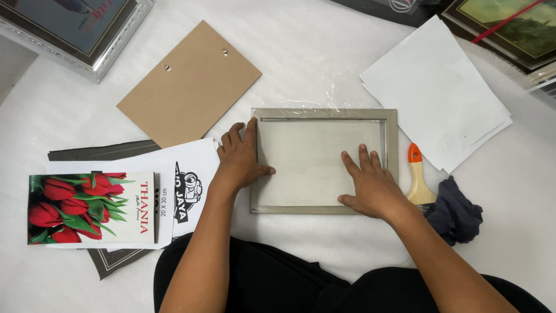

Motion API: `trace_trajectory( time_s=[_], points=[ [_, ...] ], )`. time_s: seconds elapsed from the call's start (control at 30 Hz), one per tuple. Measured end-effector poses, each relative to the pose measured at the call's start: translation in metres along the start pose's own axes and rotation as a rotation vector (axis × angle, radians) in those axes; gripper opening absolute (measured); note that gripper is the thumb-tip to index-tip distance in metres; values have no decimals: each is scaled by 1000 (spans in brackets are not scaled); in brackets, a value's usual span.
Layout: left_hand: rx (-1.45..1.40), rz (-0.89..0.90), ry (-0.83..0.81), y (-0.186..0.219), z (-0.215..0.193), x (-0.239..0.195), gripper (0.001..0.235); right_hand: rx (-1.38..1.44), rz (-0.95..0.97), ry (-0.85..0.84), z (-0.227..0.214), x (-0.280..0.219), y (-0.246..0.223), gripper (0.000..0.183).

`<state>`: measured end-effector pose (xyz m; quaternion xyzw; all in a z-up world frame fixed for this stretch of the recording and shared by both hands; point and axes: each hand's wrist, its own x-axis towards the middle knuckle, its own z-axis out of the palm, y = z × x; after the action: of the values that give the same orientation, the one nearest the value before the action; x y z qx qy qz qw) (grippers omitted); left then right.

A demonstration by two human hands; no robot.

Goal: Assembling picture frames by inserting backing boards and cleaning the glass surfaces with a cloth.

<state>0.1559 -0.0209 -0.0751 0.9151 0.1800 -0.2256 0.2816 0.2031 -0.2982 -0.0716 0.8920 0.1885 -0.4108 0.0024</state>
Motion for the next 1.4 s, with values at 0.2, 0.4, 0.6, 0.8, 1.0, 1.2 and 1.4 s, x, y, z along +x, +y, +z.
trace_trajectory(
  time_s=[0.2,0.4,0.6,0.8,1.0,1.2,1.4],
  points=[
    [-24,-13,40,2,3,3,120,45,6,70,-7,-2,-2,91],
    [-23,-1,49,1,5,4,125,-16,28,65,2,6,9,93],
    [-25,-51,45,-7,-2,4,130,-20,45,71,-1,6,12,93],
    [-7,-66,49,-11,4,11,124,5,34,52,-4,-1,3,91],
    [7,10,51,7,-8,-1,116,14,5,61,-12,-6,-2,90],
    [203,245,-69,34,8,-18,93,39,7,191,-27,-6,12,81],
    [283,224,-179,33,30,-15,117,-7,67,176,-13,8,26,109]
  ],
)
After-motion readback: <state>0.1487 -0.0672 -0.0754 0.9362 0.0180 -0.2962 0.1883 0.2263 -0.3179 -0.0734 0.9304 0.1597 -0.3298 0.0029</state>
